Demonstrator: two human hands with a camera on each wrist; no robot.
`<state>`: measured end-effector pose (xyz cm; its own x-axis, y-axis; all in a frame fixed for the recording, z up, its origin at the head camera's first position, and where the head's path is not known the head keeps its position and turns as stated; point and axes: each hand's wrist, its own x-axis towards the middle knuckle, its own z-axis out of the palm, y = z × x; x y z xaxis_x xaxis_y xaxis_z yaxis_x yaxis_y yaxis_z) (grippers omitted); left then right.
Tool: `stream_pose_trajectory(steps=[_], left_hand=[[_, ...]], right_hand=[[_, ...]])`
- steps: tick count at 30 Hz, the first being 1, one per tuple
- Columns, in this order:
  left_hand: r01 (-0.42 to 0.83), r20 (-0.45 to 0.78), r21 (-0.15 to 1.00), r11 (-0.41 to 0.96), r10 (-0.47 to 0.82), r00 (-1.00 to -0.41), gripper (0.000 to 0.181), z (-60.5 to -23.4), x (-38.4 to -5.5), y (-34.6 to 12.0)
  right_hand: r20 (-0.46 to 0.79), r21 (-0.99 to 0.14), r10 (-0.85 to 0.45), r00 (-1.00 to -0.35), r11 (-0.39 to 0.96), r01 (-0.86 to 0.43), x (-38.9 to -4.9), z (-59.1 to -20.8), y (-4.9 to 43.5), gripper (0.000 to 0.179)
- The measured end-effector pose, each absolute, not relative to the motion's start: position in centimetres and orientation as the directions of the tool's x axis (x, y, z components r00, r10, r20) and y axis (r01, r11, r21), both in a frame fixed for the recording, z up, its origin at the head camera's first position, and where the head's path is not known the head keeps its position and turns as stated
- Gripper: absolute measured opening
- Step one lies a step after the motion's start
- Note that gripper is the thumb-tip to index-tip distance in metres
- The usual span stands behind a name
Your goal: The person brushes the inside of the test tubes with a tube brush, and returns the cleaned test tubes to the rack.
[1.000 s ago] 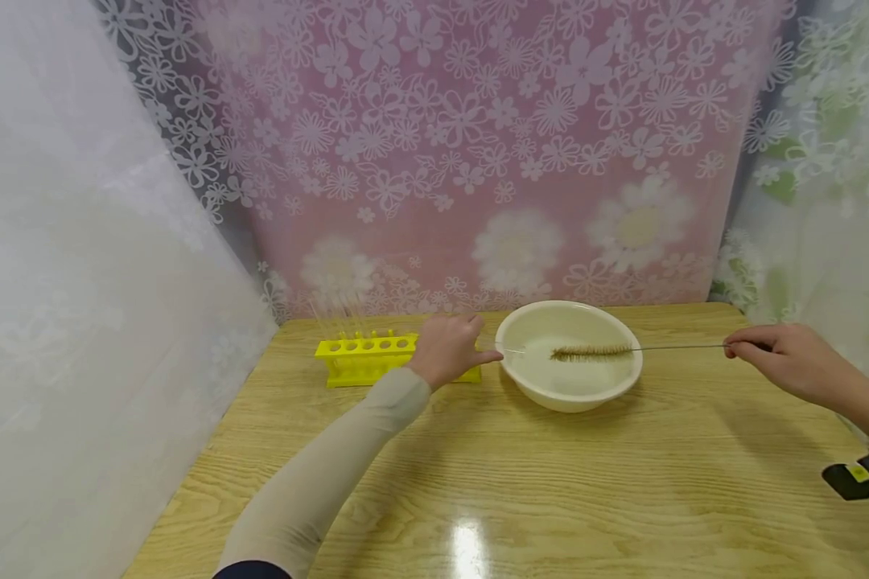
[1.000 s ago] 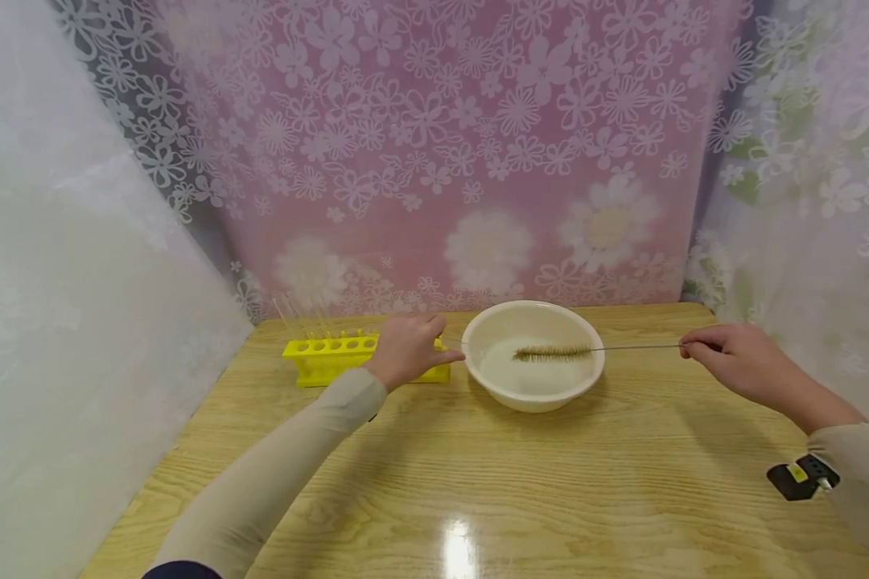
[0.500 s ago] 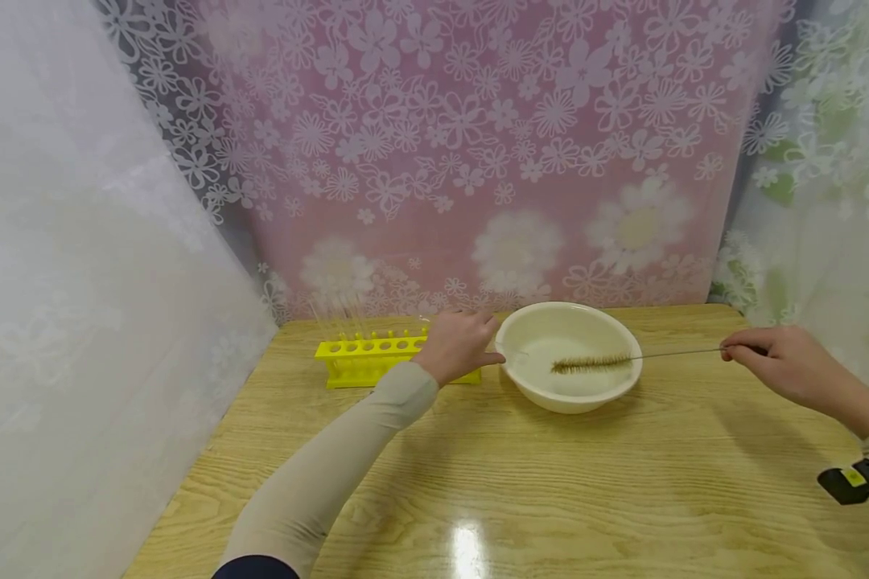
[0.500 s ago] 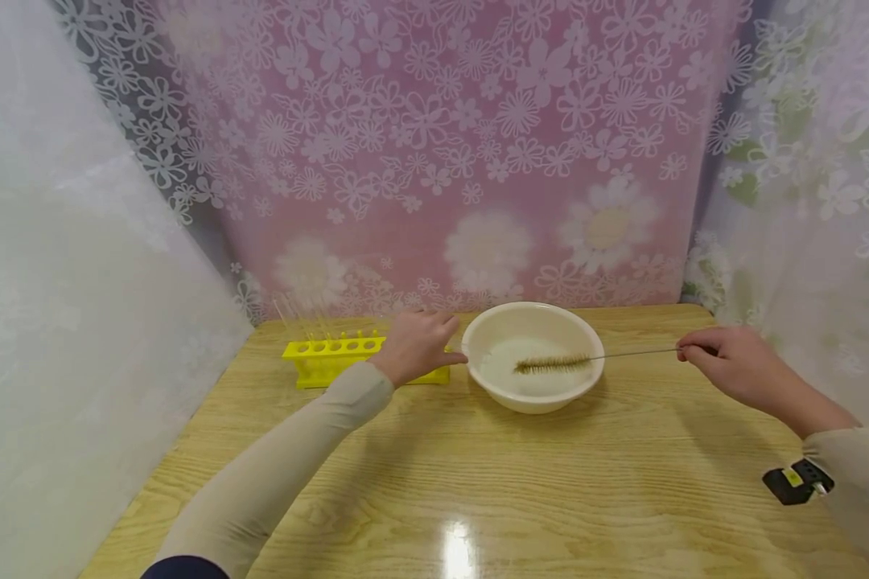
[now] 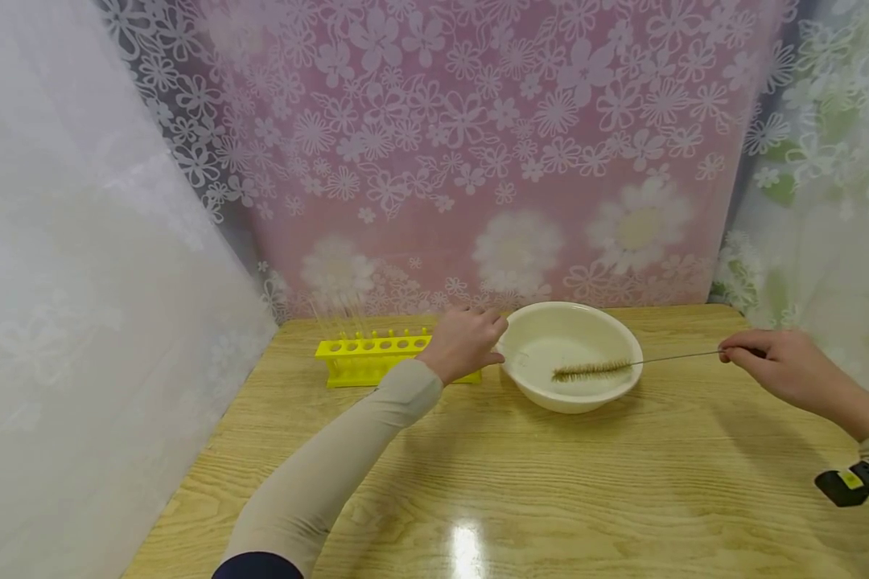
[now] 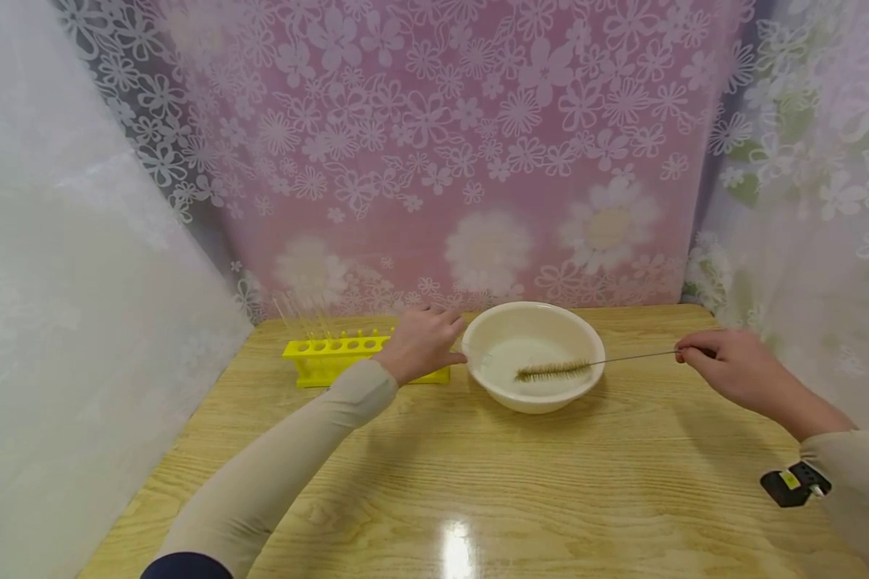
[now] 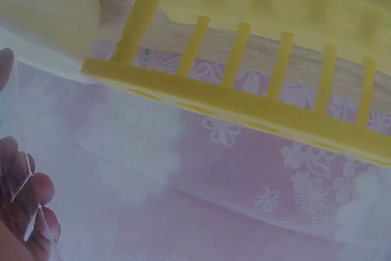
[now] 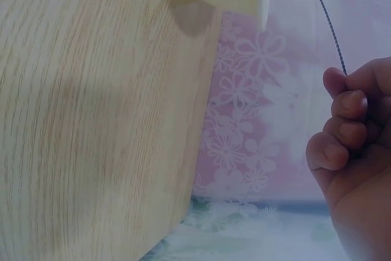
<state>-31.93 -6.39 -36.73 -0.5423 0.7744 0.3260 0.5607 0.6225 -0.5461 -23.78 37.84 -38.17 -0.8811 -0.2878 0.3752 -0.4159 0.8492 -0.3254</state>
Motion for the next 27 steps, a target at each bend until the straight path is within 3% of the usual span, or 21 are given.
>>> stream_pose_trajectory(steps=[21,27], left_hand=[[0.549,0.313,-0.596,0.586,0.799,-0.513,0.051,-36.92,-31.75,-6.25],[0.556,0.332,-0.555,0.618,0.778,-0.534,0.053,-37.04,-31.74,-6.47]], right_hand=[[0.36,-0.354,-0.262,-0.895,0.849,-0.391,-23.81,-38.24,37.64,0.023],[0.354,-0.35,-0.263,-0.898,0.853,-0.388,-23.81,-38.1,37.52,0.024]])
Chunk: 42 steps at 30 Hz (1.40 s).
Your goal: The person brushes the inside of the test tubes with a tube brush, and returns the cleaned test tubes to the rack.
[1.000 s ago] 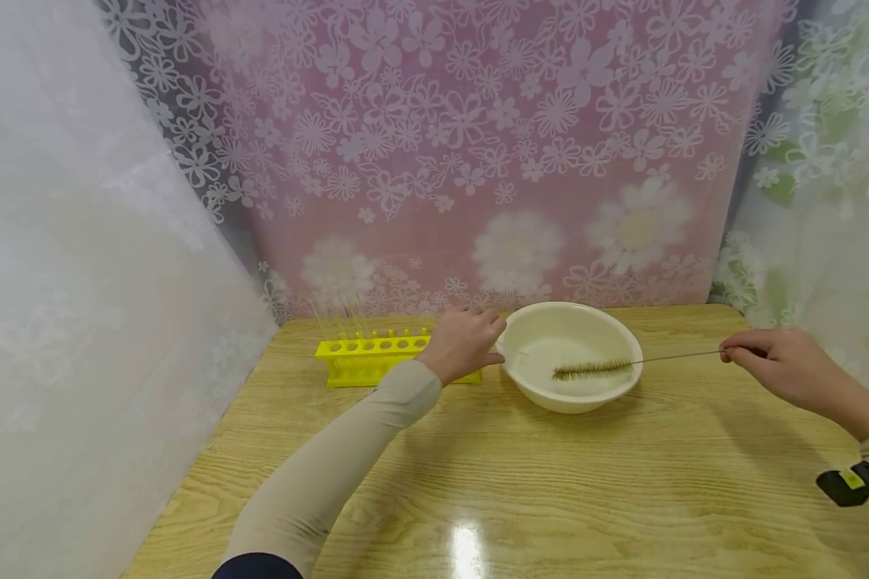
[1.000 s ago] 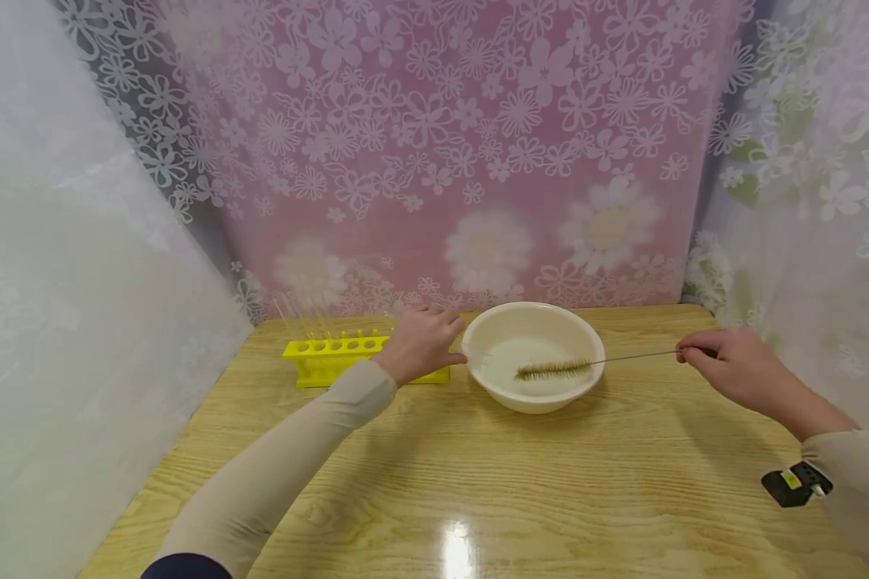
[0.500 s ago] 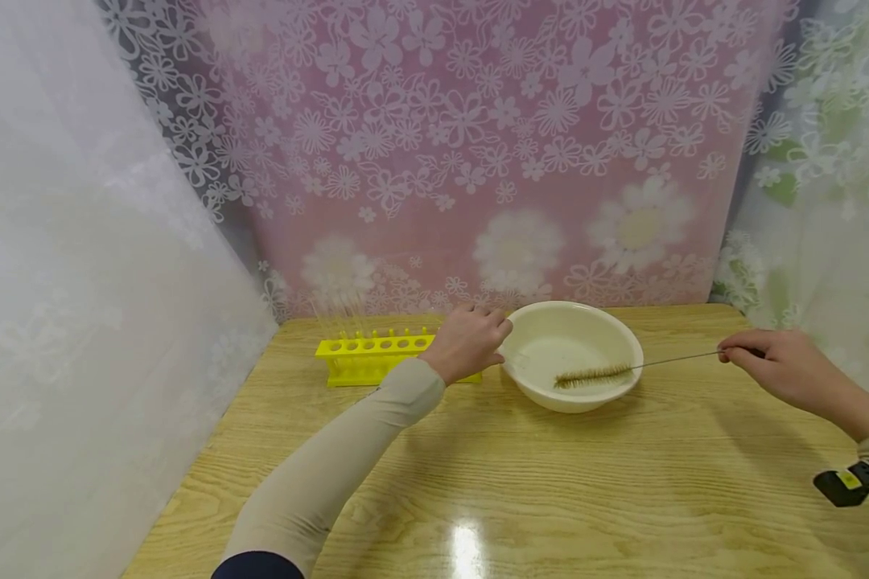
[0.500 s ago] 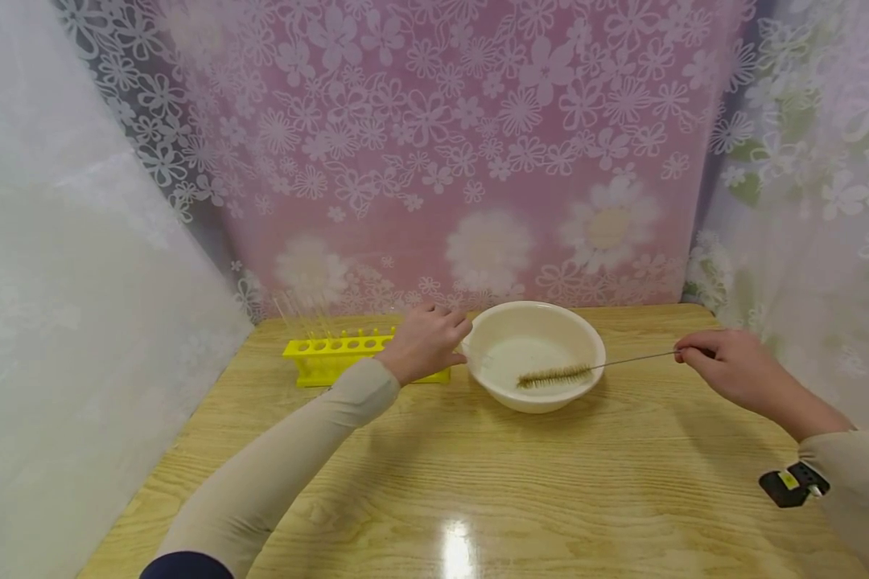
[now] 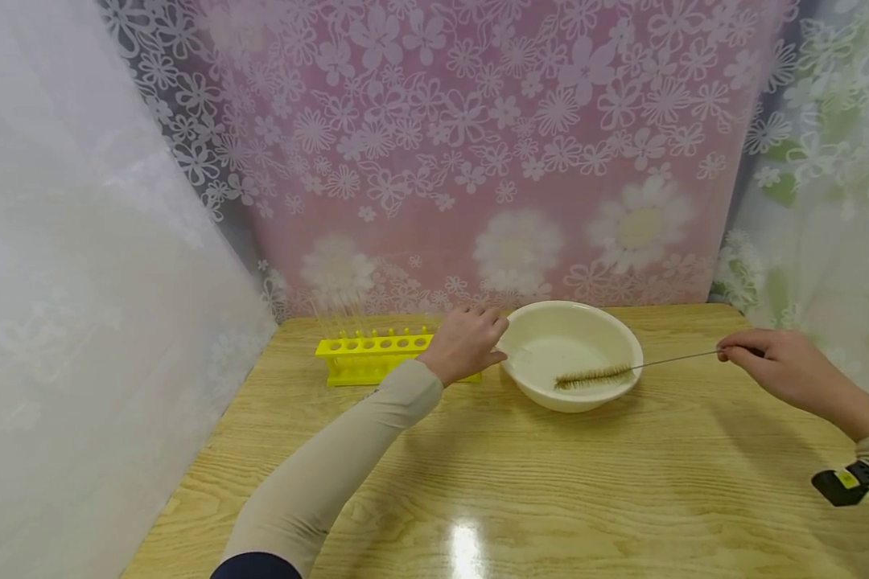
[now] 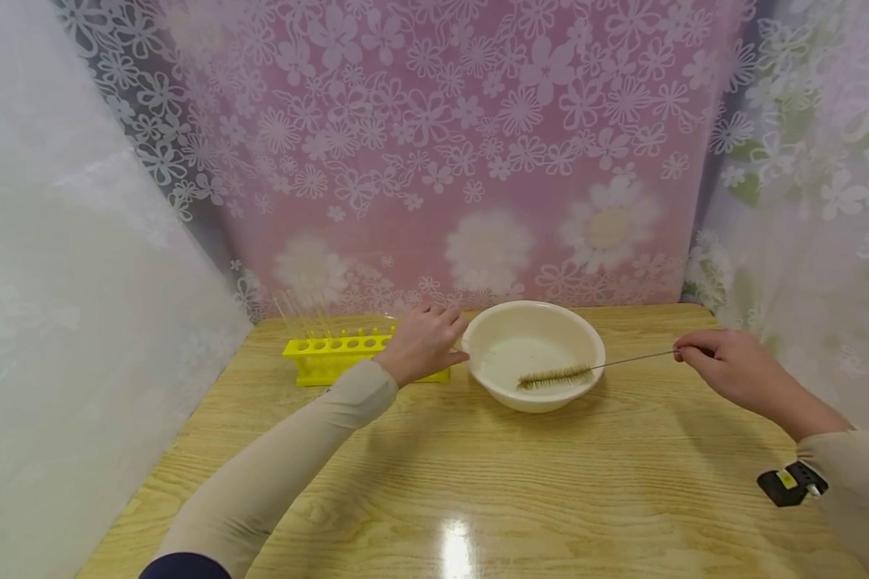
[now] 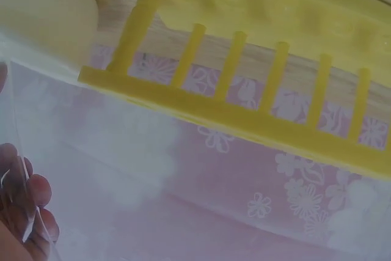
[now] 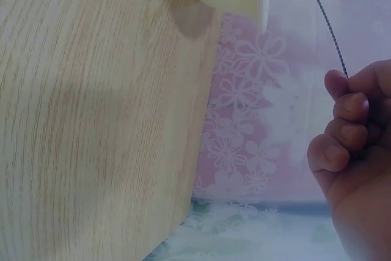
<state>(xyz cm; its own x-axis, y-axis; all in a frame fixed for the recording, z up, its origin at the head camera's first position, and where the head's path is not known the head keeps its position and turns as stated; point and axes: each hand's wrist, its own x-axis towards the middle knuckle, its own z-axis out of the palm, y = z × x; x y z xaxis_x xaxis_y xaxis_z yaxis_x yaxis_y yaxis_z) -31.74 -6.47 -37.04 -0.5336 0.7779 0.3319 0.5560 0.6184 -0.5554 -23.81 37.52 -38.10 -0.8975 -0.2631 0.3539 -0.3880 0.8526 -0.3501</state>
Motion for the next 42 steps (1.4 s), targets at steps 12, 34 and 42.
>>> stream_pose_trajectory(steps=[12,34,42], left_hand=[[0.555,0.395,-0.252,0.793,0.608,-0.689,0.058,-37.8,-31.9,-7.1],[0.424,0.365,0.676,0.603,0.227,-0.903,0.021,-37.2,-31.6,-8.7],[0.439,0.443,0.835,0.333,0.069,-0.894,0.022,-36.1,-32.4,-9.5]], right_hand=[[0.36,-0.352,-0.264,-0.895,0.85,-0.392,-23.9,-38.1,37.5,0.023],[0.346,-0.419,-0.242,-0.906,0.825,-0.38,-24.0,-38.9,37.0,0.024],[0.338,-0.426,-0.251,-0.907,0.818,-0.385,-24.3,-39.2,36.7,0.024]])
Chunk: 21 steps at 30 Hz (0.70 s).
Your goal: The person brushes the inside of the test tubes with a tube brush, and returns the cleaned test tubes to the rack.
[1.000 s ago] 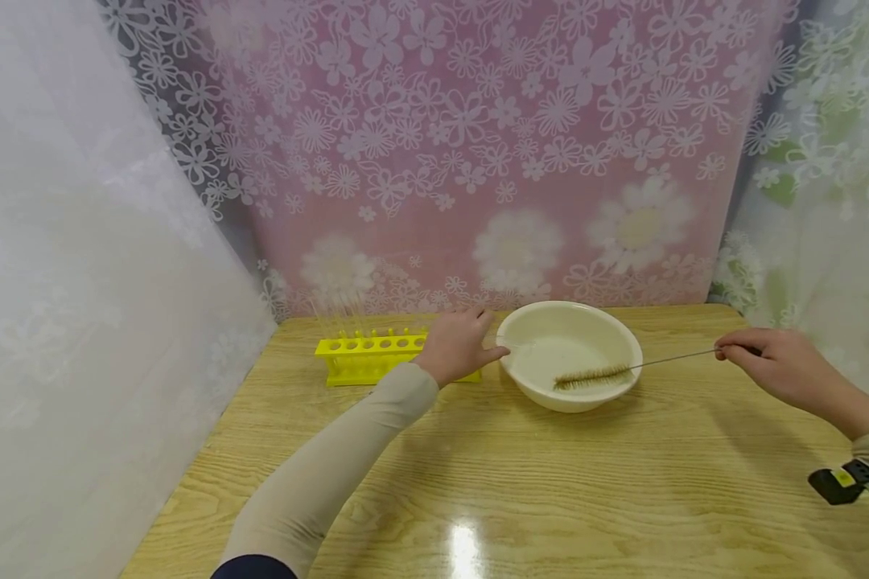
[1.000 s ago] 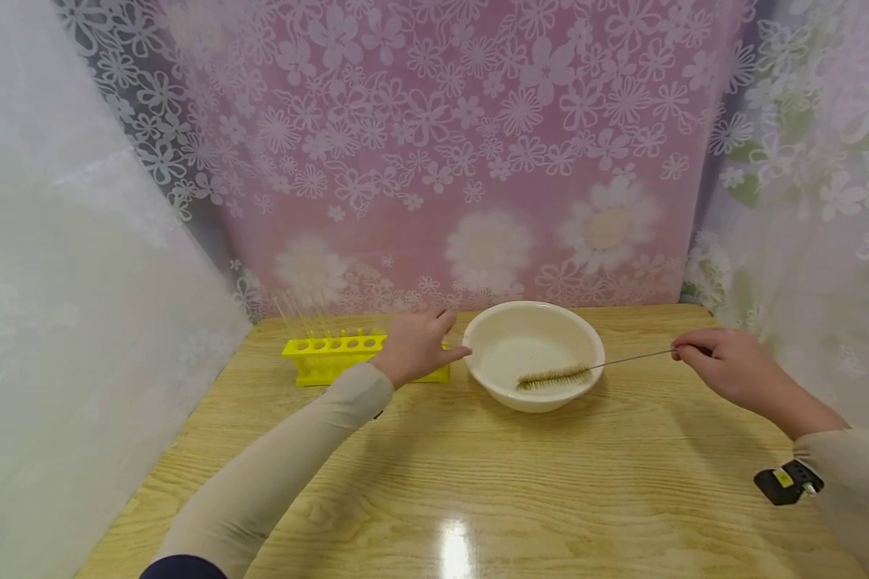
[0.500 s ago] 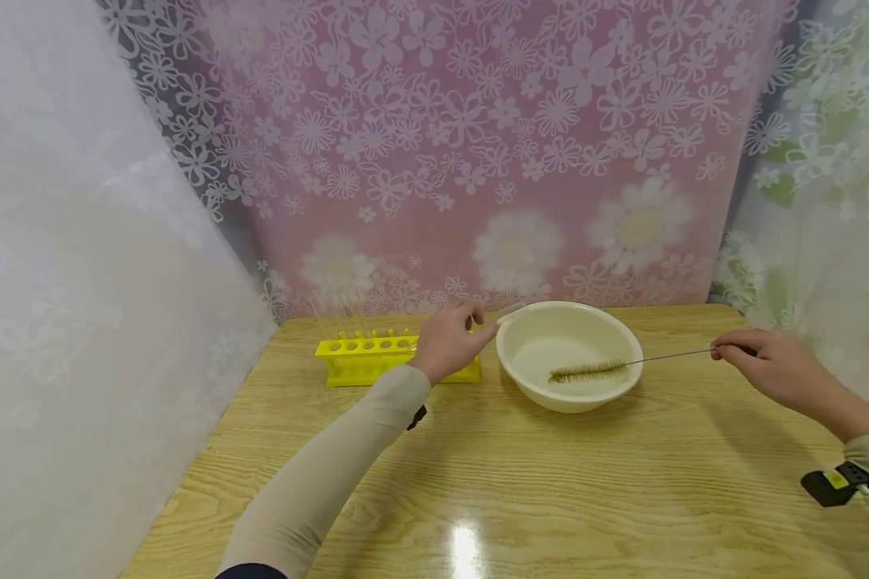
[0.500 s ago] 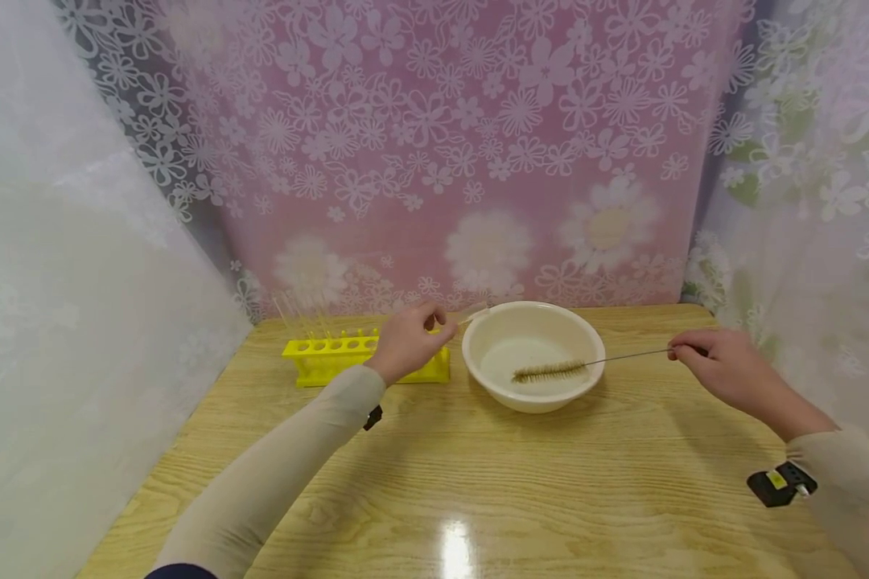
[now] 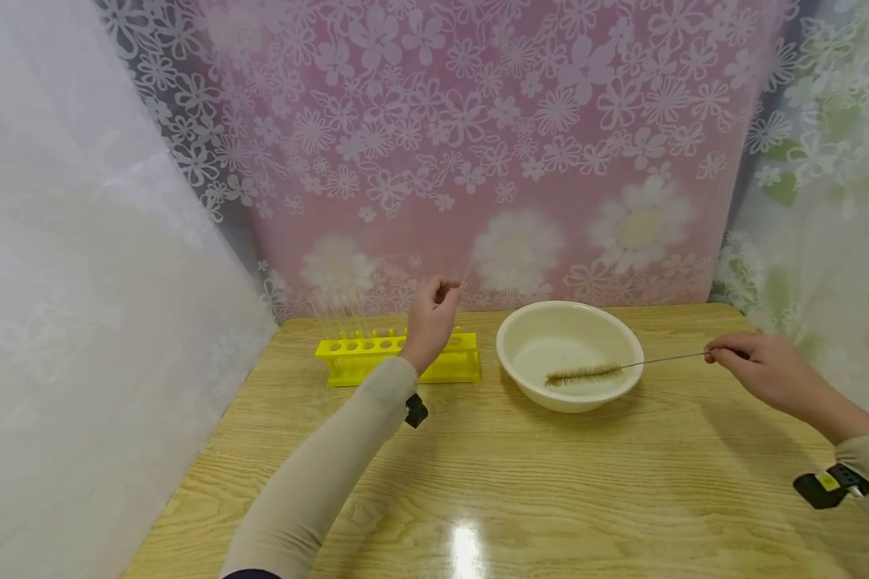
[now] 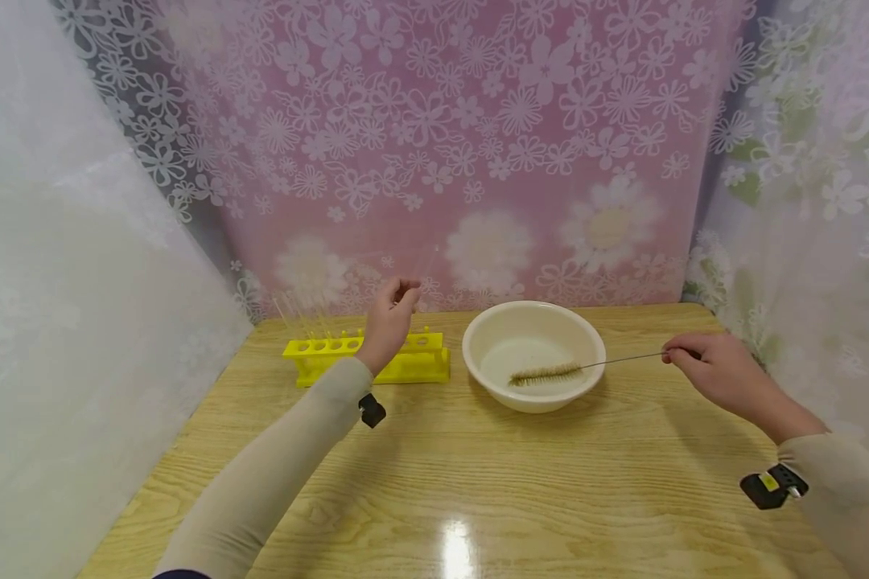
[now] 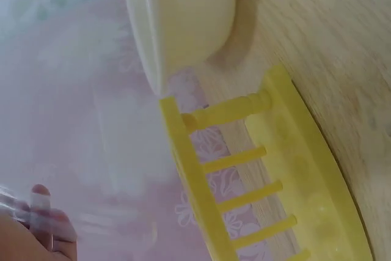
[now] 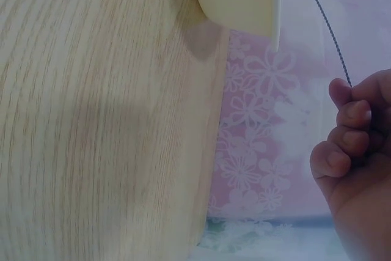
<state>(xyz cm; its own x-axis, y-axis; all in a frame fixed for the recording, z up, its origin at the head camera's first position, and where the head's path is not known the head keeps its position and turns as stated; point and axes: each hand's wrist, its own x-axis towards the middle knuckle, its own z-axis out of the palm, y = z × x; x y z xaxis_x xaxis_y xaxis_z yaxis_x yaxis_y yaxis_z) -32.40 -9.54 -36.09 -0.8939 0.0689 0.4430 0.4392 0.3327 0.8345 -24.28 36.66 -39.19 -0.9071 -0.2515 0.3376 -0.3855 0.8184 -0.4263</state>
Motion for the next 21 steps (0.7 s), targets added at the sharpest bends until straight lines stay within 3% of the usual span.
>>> stream_pose_trajectory(steps=[9,21], left_hand=[[0.452,0.47,0.855,0.254,-0.012,-0.883,0.02,-36.3,-33.0,-10.0],[0.451,0.464,0.838,0.307,0.034,-0.885,0.027,-38.4,-33.5,-10.0]], right_hand=[[0.332,-0.431,-0.243,-0.911,0.82,-0.376,-24.1,-39.3,36.5,0.025],[0.327,-0.438,-0.243,-0.913,0.818,-0.374,-24.1,-39.4,36.5,0.025]])
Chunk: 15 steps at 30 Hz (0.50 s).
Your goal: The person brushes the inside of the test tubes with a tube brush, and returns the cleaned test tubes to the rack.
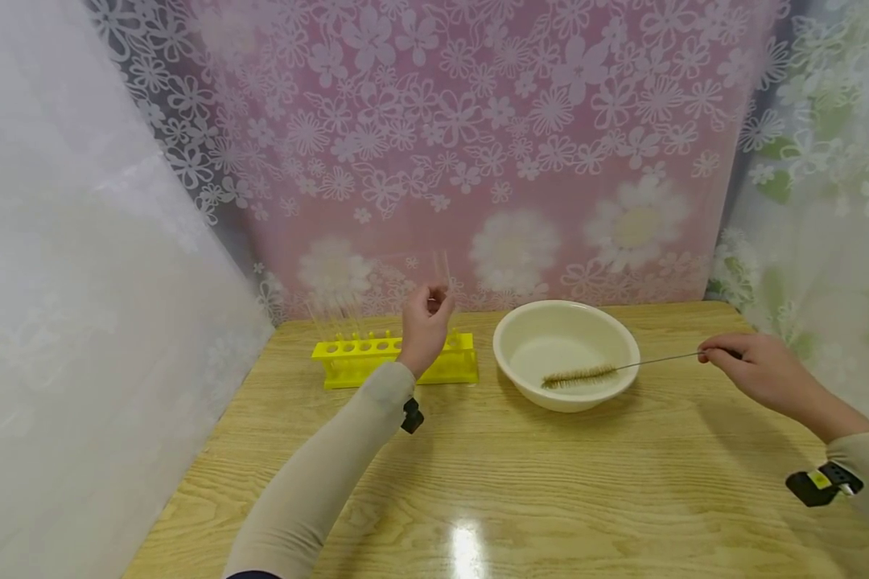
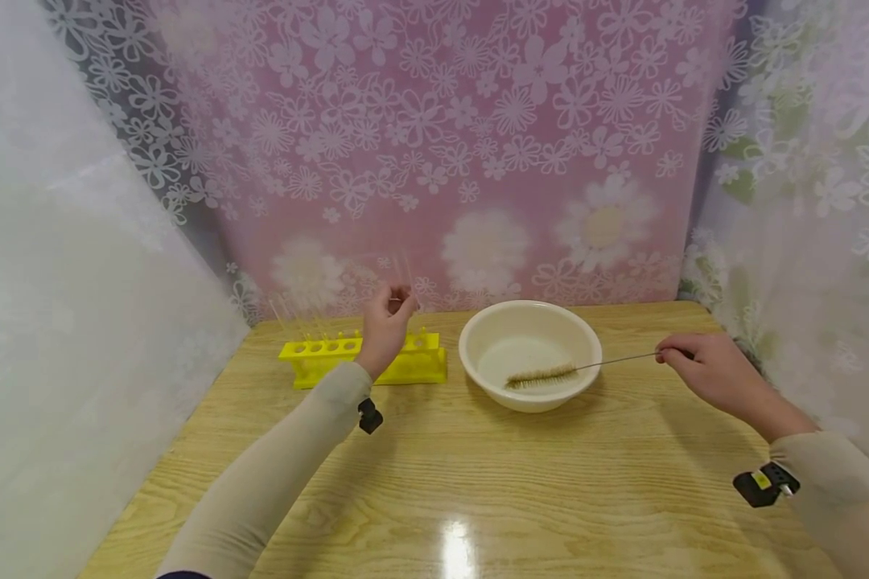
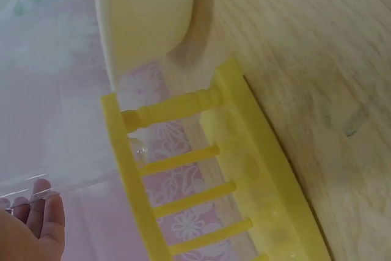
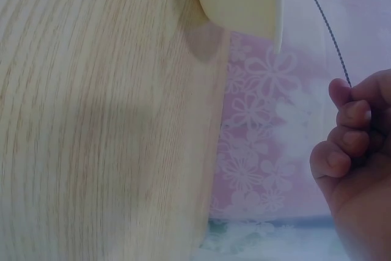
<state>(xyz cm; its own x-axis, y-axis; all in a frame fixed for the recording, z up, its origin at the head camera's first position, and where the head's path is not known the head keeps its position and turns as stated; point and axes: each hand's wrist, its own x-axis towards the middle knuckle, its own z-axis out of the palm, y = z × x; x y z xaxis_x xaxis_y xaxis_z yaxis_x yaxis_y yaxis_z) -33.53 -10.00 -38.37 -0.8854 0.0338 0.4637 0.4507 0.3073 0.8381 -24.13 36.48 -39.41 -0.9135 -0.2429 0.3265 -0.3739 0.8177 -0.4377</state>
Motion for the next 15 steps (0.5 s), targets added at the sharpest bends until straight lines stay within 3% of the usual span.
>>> stream_pose_trajectory(steps=[3,15], left_hand=[[0.448,0.459,0.833,0.325,0.047,-0.887,0.032,-39.0,-33.6,-10.2],[0.327,0.335,0.84,0.434,0.061,-0.94,0.022,-41.0,-33.3,-10.8]], right_hand=[[0.318,-0.444,-0.241,-0.917,0.816,-0.369,-24.2,-39.4,36.5,0.025],[0.317,-0.436,-0.238,-0.918,0.823,-0.363,-24.5,-39.3,36.1,0.026]])
